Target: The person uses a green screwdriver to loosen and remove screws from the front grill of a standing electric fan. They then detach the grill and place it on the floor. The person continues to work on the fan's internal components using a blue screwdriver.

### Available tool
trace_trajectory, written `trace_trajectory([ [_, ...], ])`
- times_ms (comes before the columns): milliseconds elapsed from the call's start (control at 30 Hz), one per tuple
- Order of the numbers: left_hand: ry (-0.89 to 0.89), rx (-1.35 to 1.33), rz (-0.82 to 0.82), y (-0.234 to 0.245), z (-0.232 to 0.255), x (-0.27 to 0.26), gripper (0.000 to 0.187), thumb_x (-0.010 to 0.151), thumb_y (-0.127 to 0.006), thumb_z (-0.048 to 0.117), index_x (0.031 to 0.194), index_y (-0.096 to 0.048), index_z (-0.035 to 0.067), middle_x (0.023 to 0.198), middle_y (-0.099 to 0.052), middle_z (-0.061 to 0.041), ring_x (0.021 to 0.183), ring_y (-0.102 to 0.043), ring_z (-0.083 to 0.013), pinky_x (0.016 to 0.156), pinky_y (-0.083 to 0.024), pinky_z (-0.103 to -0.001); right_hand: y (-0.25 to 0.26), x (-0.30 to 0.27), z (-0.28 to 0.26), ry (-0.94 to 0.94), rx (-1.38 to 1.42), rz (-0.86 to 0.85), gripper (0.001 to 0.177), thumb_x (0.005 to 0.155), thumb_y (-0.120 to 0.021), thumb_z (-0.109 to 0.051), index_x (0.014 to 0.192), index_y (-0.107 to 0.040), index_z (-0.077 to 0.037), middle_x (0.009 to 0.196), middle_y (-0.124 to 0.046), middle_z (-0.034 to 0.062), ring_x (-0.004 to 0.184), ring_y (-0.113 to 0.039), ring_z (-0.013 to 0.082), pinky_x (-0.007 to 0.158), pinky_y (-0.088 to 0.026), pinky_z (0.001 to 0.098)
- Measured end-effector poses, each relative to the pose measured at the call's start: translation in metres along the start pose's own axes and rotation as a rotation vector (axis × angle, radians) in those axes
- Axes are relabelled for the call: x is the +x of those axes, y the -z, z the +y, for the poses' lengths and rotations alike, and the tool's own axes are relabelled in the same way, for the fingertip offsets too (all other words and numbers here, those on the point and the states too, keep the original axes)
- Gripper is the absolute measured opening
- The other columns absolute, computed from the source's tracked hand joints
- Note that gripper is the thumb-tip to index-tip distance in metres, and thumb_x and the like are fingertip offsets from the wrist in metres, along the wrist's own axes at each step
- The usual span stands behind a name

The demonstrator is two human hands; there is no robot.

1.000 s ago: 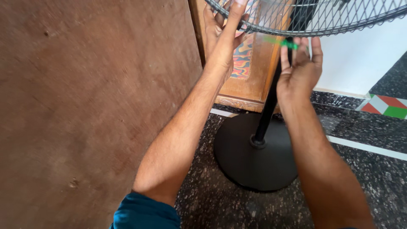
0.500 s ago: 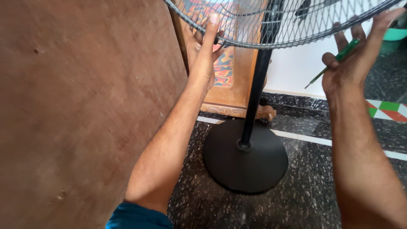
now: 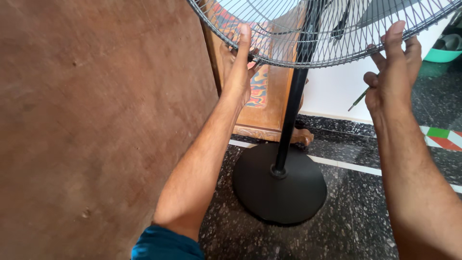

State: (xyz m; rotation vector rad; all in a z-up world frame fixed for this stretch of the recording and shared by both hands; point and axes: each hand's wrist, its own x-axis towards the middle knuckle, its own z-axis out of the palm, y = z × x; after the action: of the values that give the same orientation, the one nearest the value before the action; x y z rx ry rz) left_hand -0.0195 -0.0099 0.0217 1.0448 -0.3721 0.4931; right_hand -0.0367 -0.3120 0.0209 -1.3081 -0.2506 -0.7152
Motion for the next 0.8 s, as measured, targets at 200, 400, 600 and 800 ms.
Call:
trace_trajectory([
  [200,0.046,0.006,0.031,-0.004,0.008,-0.006,0.124,0.065,-0.071,0.079,0.151,-0.023,0.004,0.142,-0.044,-0.023,0.123,-0.054,-0.0331,0.095,-0.053,-0.054,-0.005,-0.004,-0.009,-0.061,0.022,0.055,0.11,0.092,-0.075,-0.067,0.159,-0.015,-0.004,0.156,-0.043,0.0203,0.138,-0.051,0.0334,0.057,-0.038,0.0185],
  [400,0.037,-0.006,-0.001,-0.002,0.007,-0.008,0.128,0.065,-0.071,0.082,0.152,-0.023,0.002,0.147,-0.045,-0.028,0.129,-0.054,-0.0362,0.099,-0.052,-0.054,-0.006,-0.01,-0.009,0.009,0.06,0.063,0.087,0.095,-0.077,-0.063,0.147,-0.04,-0.004,0.134,-0.055,0.0103,0.126,-0.057,0.0171,0.06,-0.036,0.0198],
  [600,0.135,-0.031,0.064,-0.004,0.014,-0.012,0.136,0.067,-0.072,0.076,0.158,0.002,0.008,0.151,-0.035,-0.021,0.132,-0.052,-0.039,0.102,-0.053,-0.057,-0.008,-0.016,-0.017,-0.02,0.066,0.096,0.071,0.094,-0.079,-0.058,0.133,-0.046,-0.009,0.117,-0.053,0.0004,0.111,-0.061,0.0118,0.059,-0.04,0.0211],
  [800,0.052,-0.025,0.023,-0.007,0.022,-0.019,0.121,0.068,-0.071,0.076,0.158,-0.018,0.014,0.148,-0.046,-0.019,0.128,-0.058,-0.0362,0.096,-0.052,-0.058,-0.01,-0.02,-0.021,-0.064,0.093,0.12,0.065,0.093,-0.08,-0.054,0.132,-0.046,-0.014,0.113,-0.054,-0.0032,0.107,-0.062,0.0099,0.059,-0.039,0.0208],
])
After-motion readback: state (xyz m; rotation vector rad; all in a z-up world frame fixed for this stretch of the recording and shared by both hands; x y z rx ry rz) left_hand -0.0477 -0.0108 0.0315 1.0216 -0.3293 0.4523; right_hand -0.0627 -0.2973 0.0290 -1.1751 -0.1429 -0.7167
